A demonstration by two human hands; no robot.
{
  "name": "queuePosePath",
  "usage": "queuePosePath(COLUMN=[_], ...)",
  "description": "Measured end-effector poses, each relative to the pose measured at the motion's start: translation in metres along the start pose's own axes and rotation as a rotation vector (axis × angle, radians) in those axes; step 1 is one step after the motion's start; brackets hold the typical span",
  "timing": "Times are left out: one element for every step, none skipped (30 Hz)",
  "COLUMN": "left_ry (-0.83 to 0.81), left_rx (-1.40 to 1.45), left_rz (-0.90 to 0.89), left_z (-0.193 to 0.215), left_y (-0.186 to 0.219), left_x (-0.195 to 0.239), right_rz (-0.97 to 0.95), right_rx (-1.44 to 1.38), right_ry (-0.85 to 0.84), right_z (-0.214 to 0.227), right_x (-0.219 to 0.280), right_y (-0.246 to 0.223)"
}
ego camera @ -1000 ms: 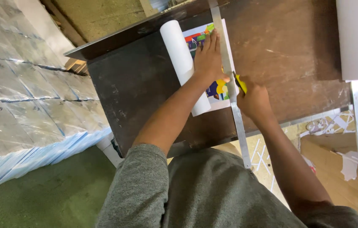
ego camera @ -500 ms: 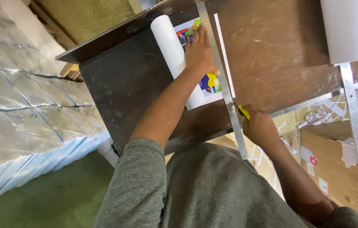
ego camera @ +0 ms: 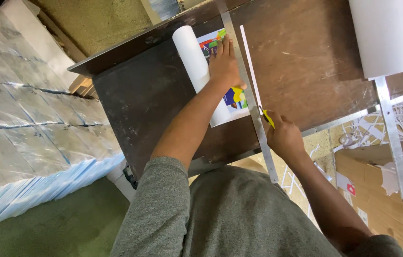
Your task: Trimming the edges of printed posters using a utility knife and a metal ruler
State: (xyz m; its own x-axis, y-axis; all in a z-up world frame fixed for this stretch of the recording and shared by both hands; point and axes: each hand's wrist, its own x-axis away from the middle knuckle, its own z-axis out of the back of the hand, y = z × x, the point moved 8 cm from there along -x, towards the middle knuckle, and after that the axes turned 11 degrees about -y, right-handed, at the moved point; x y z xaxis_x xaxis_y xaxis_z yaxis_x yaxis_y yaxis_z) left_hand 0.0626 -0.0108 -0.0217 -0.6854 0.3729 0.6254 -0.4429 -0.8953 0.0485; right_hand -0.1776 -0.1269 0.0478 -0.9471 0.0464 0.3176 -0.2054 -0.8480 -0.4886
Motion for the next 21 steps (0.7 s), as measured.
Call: queuePosePath(left_ry=[-0.003, -0.005, -0.004, 0.004, 0.007, 0.004, 0.004, 0.004, 0.002, -0.007, -0.014, -0.014, -0.003, 0.009, 0.011, 0.016, 0.022, 0.025, 0.033, 0.042, 0.044], left_rx=[-0.003, -0.005, -0.006, -0.011, -0.017, -0.018, -0.017, -0.016, -0.016, -0.008, -0.002, -0.002, -0.015, -0.028, -0.027, -0.031, -0.034, -0.032, -0.039, -0.046, -0.046], left_rz=[0.002, 0.005, 0.006, 0.003, -0.005, -0.008, -0.005, -0.002, -0.003, -0.002, -0.001, -0.003, 0.005, 0.013, 0.016, 0.001, -0.008, 0.0, -0.004, -0.008, -0.011], left_z=[0.0, 0.001, 0.001, 0.001, -0.002, -0.002, -0.001, 0.0, -0.001, -0.002, -0.002, -0.004, -0.005, -0.005, -0.005, -0.004, -0.003, -0.003, -0.002, 0.0, -0.005], left_y=[-0.001, -0.001, -0.002, -0.002, -0.001, 0.0, -0.001, -0.001, -0.001, -0.001, -0.001, -0.001, -0.002, -0.002, -0.002, -0.001, -0.003, -0.007, -0.005, -0.002, -0.002], left_x=[0.0, 0.0, -0.001, -0.003, -0.003, -0.002, -0.002, -0.002, -0.003, -0.004, -0.006, -0.007, -0.008, -0.009, -0.007, -0.005, -0.004, -0.002, -0.002, -0.003, -0.006], right_rz=[0.02, 0.04, 0.042, 0.073, 0.097, 0.092, 0.088, 0.083, 0.081, 0.09, 0.099, 0.098, 0.052, 0.006, 0.009, -0.205, -0.423, -0.414, -0.285, -0.157, -0.161], right_rx=[0.006, 0.013, 0.013, 0.018, 0.022, 0.021, 0.02, 0.019, 0.018, 0.032, 0.045, 0.045, 0.099, 0.152, 0.153, 0.291, 0.429, 0.433, 0.498, 0.56, 0.562], right_ry=[0.044, 0.087, 0.089, 0.119, 0.146, 0.145, 0.117, 0.088, 0.086, 0.117, 0.15, 0.15, 0.054, -0.041, -0.041, -0.38, -0.713, -0.711, -0.544, -0.374, -0.371], right_z=[0.001, 0.001, 0.001, 0.002, 0.003, 0.005, 0.006, 0.007, 0.004, 0.003, 0.003, 0.007, 0.003, 0.0, 0.027, 0.028, 0.036, 0.032, 0.038, 0.044, 0.044], right_x=[0.0, 0.0, -0.002, -0.003, -0.001, 0.0, 0.0, 0.0, -0.001, -0.001, -0.001, 0.0, -0.002, -0.002, 0.011, 0.027, 0.052, 0.063, 0.069, 0.08, 0.078], right_y=[0.002, 0.005, 0.007, 0.007, 0.007, 0.005, 0.003, 0.002, 0.005, 0.006, 0.008, 0.008, 0.011, 0.014, 0.0, 0.005, 0.01, 0.021, 0.023, 0.023, 0.019])
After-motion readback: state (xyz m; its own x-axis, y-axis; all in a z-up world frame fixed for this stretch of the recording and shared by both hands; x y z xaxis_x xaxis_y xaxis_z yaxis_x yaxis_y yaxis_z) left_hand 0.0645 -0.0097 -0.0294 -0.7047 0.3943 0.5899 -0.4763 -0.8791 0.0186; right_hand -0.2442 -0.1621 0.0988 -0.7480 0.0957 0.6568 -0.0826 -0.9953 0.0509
